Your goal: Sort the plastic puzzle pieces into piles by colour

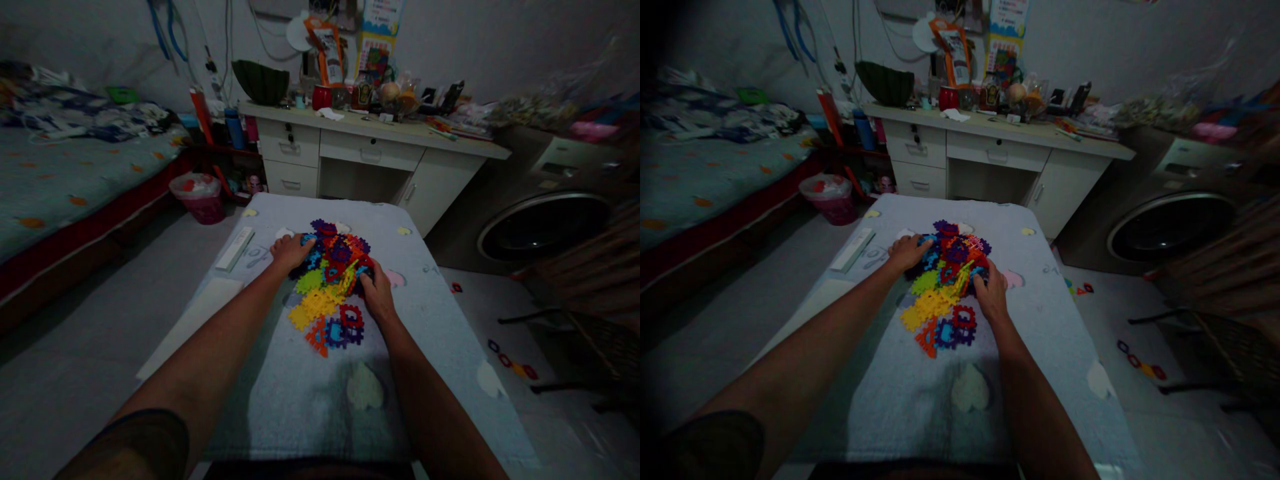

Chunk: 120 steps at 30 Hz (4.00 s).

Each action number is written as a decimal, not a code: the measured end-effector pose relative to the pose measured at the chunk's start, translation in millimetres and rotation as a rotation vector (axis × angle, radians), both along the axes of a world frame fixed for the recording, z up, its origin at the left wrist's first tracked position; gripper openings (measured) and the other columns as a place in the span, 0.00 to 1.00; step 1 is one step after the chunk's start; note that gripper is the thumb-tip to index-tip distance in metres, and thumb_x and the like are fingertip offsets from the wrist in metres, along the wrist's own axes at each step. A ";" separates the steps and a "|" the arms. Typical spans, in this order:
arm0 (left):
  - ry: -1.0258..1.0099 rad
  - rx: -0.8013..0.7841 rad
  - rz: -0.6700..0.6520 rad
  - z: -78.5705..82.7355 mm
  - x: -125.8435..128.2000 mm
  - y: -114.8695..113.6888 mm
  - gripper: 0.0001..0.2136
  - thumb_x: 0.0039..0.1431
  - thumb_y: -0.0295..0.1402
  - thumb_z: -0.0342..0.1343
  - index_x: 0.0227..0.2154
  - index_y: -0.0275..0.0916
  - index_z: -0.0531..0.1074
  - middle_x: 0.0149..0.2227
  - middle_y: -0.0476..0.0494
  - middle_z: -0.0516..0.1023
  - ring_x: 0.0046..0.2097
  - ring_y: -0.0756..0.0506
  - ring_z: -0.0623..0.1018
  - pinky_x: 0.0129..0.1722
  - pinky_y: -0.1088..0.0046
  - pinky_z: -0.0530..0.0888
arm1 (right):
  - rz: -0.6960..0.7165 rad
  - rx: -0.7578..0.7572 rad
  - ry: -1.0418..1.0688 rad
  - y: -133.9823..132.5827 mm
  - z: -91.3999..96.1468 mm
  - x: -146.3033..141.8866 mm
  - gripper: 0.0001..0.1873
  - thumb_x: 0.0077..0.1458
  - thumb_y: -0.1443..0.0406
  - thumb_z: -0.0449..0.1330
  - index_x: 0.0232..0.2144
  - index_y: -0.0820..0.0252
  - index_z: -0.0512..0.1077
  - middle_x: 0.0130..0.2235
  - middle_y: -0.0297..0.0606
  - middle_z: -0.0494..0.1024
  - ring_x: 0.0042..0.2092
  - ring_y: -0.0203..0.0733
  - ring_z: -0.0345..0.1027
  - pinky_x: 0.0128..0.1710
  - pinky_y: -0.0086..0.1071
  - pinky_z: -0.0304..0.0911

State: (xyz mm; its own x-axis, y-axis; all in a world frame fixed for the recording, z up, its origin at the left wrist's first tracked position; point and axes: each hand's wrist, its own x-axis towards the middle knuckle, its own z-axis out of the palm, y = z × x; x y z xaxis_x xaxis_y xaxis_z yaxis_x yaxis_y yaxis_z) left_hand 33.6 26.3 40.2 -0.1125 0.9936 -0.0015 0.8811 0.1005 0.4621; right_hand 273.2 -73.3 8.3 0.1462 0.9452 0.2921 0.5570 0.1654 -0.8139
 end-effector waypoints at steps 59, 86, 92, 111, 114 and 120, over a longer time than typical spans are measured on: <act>-0.375 0.319 -0.485 -35.6 -15.4 -103.6 0.39 0.43 0.36 0.67 0.61 0.43 0.60 0.58 0.38 0.67 0.60 0.35 0.67 0.60 0.51 0.64 | 0.088 -0.009 -0.174 -13.2 14.3 -11.6 0.20 0.59 0.61 0.53 0.53 0.58 0.70 0.48 0.42 0.79 0.48 0.47 0.73 0.51 0.39 0.65; -0.401 0.356 -0.359 -34.0 -17.3 -101.0 0.41 0.46 0.49 0.67 0.61 0.43 0.57 0.60 0.36 0.63 0.62 0.34 0.65 0.61 0.52 0.65 | -0.047 0.041 -0.352 38.2 32.6 5.6 0.13 0.59 0.62 0.51 0.37 0.59 0.75 0.42 0.44 0.76 0.47 0.48 0.67 0.53 0.41 0.59; -0.265 0.273 -0.401 -36.4 -15.7 -100.8 0.47 0.42 0.52 0.68 0.63 0.43 0.55 0.63 0.32 0.62 0.64 0.30 0.63 0.61 0.47 0.61 | -0.230 -0.181 -0.302 97.1 23.8 21.9 0.30 0.57 0.52 0.57 0.56 0.64 0.67 0.55 0.53 0.73 0.55 0.54 0.66 0.56 0.47 0.57; -0.393 0.339 -0.459 -29.9 -15.6 -99.4 0.45 0.46 0.39 0.66 0.66 0.41 0.48 0.64 0.34 0.58 0.65 0.35 0.61 0.65 0.53 0.60 | 0.266 -0.095 0.009 65.9 31.0 -6.6 0.20 0.54 0.57 0.59 0.45 0.60 0.75 0.43 0.38 0.80 0.44 0.44 0.71 0.48 0.36 0.65; -0.423 0.348 -0.423 -31.6 -16.5 -98.5 0.46 0.46 0.39 0.66 0.66 0.40 0.48 0.64 0.34 0.57 0.66 0.34 0.60 0.65 0.52 0.59 | 0.328 -0.100 0.027 62.6 35.2 -9.2 0.20 0.55 0.57 0.58 0.47 0.59 0.76 0.44 0.38 0.80 0.45 0.44 0.72 0.48 0.37 0.65; -0.554 0.367 -0.312 -34.3 -16.7 -96.8 0.39 0.54 0.40 0.61 0.65 0.43 0.49 0.63 0.35 0.60 0.64 0.36 0.64 0.63 0.53 0.63 | 0.500 -0.068 -0.011 53.6 50.4 -25.0 0.20 0.55 0.58 0.60 0.49 0.58 0.74 0.51 0.40 0.77 0.51 0.45 0.70 0.54 0.39 0.63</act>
